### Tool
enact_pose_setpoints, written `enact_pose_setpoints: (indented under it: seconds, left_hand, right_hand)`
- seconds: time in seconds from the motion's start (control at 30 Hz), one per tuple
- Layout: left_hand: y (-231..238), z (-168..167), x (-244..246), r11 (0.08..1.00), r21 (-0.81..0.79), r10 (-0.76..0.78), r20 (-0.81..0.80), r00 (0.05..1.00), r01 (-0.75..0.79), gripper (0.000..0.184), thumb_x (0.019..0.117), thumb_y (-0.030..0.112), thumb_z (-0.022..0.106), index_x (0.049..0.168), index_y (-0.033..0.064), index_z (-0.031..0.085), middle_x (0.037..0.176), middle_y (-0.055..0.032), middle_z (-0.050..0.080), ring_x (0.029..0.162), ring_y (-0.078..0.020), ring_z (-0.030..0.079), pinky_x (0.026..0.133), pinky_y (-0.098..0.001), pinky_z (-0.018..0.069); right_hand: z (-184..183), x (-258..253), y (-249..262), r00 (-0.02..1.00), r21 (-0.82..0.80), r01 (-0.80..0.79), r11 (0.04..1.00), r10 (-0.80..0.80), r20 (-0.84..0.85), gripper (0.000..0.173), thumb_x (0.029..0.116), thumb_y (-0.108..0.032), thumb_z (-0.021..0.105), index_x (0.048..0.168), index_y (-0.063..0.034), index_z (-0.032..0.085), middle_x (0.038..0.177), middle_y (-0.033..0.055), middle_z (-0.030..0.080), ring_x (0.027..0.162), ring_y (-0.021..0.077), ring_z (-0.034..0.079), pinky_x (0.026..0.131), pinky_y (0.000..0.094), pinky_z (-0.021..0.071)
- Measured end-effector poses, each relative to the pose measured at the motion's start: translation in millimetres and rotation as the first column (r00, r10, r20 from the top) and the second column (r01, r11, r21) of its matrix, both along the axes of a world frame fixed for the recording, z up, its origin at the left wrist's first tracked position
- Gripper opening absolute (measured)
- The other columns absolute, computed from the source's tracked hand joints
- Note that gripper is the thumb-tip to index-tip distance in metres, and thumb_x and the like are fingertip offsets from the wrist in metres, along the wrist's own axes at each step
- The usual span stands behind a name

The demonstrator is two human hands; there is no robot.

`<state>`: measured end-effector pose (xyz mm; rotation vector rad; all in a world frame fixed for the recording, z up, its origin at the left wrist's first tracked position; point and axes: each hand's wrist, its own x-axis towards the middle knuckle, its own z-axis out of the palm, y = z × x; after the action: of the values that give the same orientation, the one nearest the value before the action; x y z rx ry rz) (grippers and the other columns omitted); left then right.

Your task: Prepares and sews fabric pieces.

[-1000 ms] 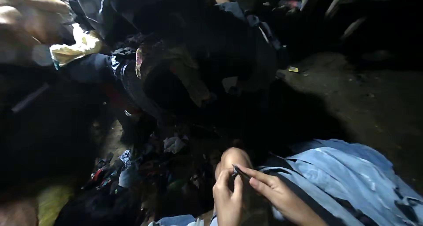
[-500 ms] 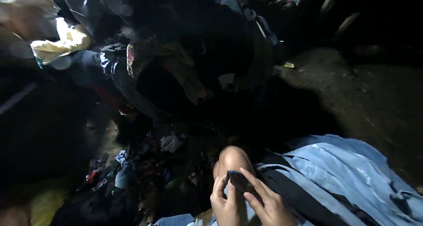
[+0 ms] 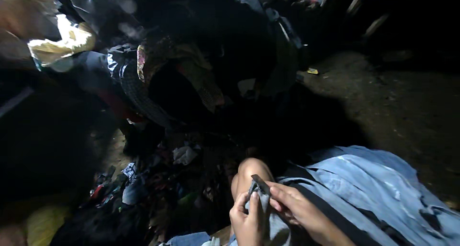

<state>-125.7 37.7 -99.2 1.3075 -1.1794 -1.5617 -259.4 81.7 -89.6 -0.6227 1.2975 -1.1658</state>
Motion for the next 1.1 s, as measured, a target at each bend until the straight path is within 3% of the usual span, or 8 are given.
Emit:
enact_pose_setpoints:
  seconds: [0.1,0.17,0.2,0.27,0.37,0.77,0.9,1.1]
  left_hand:
    - [-3,2,2,0.999,0.039,0.010,-0.009,1.000,-0.010,0.014,0.0947,-0.002,0.059,0.087,-0.0025,0.071,0.072,0.0034,0.067,0.064,0.0056,0.061,0.064,-0.0142,0.0521]
    - [-4,3,3,0.999,0.050,0.010,0.002,1.000,-0.010,0.012,0.0941,0.000,0.061,0.088,-0.0025,0.072,0.074,0.0022,0.069,0.066,0.0045,0.062,0.067,-0.0159,0.0532]
    - [-4,4,3,0.999,0.051,0.014,-0.001,1.000,-0.013,0.012,0.0936,0.000,0.061,0.088,-0.0021,0.072,0.075,0.0022,0.070,0.068,0.0044,0.063,0.069,-0.0162,0.0538]
    - [-4,5,3,0.998,0.055,0.026,-0.012,1.000,-0.025,0.015,0.0926,-0.002,0.058,0.089,-0.0017,0.072,0.076,0.0028,0.071,0.070,0.0047,0.064,0.069,-0.0162,0.0548]
    - [-3,4,2,0.997,0.072,0.038,-0.033,0.999,-0.036,0.016,0.0935,-0.002,0.058,0.088,-0.0003,0.073,0.075,0.0029,0.071,0.068,0.0036,0.065,0.067,-0.0169,0.0554]
    - [4,0,3,0.999,0.045,0.030,-0.098,0.995,-0.026,0.017,0.0936,-0.003,0.058,0.085,-0.0008,0.073,0.078,0.0018,0.071,0.072,0.0021,0.066,0.071,-0.0170,0.0570]
    - [8,-1,0,0.999,0.044,0.021,-0.107,0.994,-0.016,0.018,0.0914,-0.005,0.056,0.087,-0.0005,0.072,0.075,0.0037,0.071,0.070,0.0038,0.066,0.069,-0.0163,0.0566]
    - [6,0,4,0.996,0.082,0.043,-0.121,0.992,-0.034,0.018,0.0955,-0.002,0.058,0.084,0.0010,0.071,0.072,0.0038,0.070,0.065,0.0018,0.066,0.066,-0.0179,0.0568]
  right_hand:
    - [0,6,3,0.989,-0.101,-0.004,0.995,-0.010,-0.145,0.035,0.1053,-0.016,0.044,0.133,-0.0033,0.062,0.087,-0.0130,0.059,0.065,-0.0090,0.047,0.058,0.0104,0.0391]
    - [-1,13,10,0.923,-0.184,-0.046,0.982,-0.029,-0.383,0.041,0.1049,-0.015,0.048,0.141,0.0007,0.058,0.129,0.0039,0.068,0.104,-0.0031,0.062,0.090,0.0158,0.0491]
    - [-4,17,13,0.845,-0.210,-0.075,0.975,-0.050,-0.533,0.043,0.1046,-0.018,0.050,0.143,0.0007,0.057,0.134,0.0122,0.066,0.116,0.0089,0.065,0.100,0.0267,0.0509]
    - [-9,27,21,0.655,-0.219,-0.076,0.973,-0.117,-0.747,0.045,0.1029,-0.025,0.054,0.142,-0.0017,0.060,0.113,0.0204,0.071,0.096,0.0288,0.072,0.083,0.0456,0.0581]
    - [-16,35,27,0.509,-0.201,-0.052,0.978,-0.148,-0.848,0.046,0.1023,-0.029,0.054,0.141,-0.0056,0.062,0.095,0.0191,0.071,0.072,0.0322,0.069,0.061,0.0478,0.0571]
    - [-31,36,26,0.475,-0.276,-0.024,0.961,-0.232,-0.849,0.047,0.1032,-0.034,0.053,0.140,-0.0060,0.063,0.094,0.0175,0.071,0.069,0.0287,0.069,0.059,0.0442,0.0569]
    - [-39,39,15,0.443,-0.366,-0.009,0.930,-0.325,-0.835,0.048,0.1048,-0.040,0.047,0.139,-0.0102,0.065,0.093,0.0138,0.071,0.071,0.0218,0.068,0.061,0.0352,0.0566]
    - [-36,33,31,0.491,-0.281,-0.039,0.959,-0.227,-0.841,0.045,0.1033,-0.035,0.053,0.138,-0.0091,0.065,0.093,0.0169,0.070,0.071,0.0277,0.069,0.060,0.0429,0.0569]
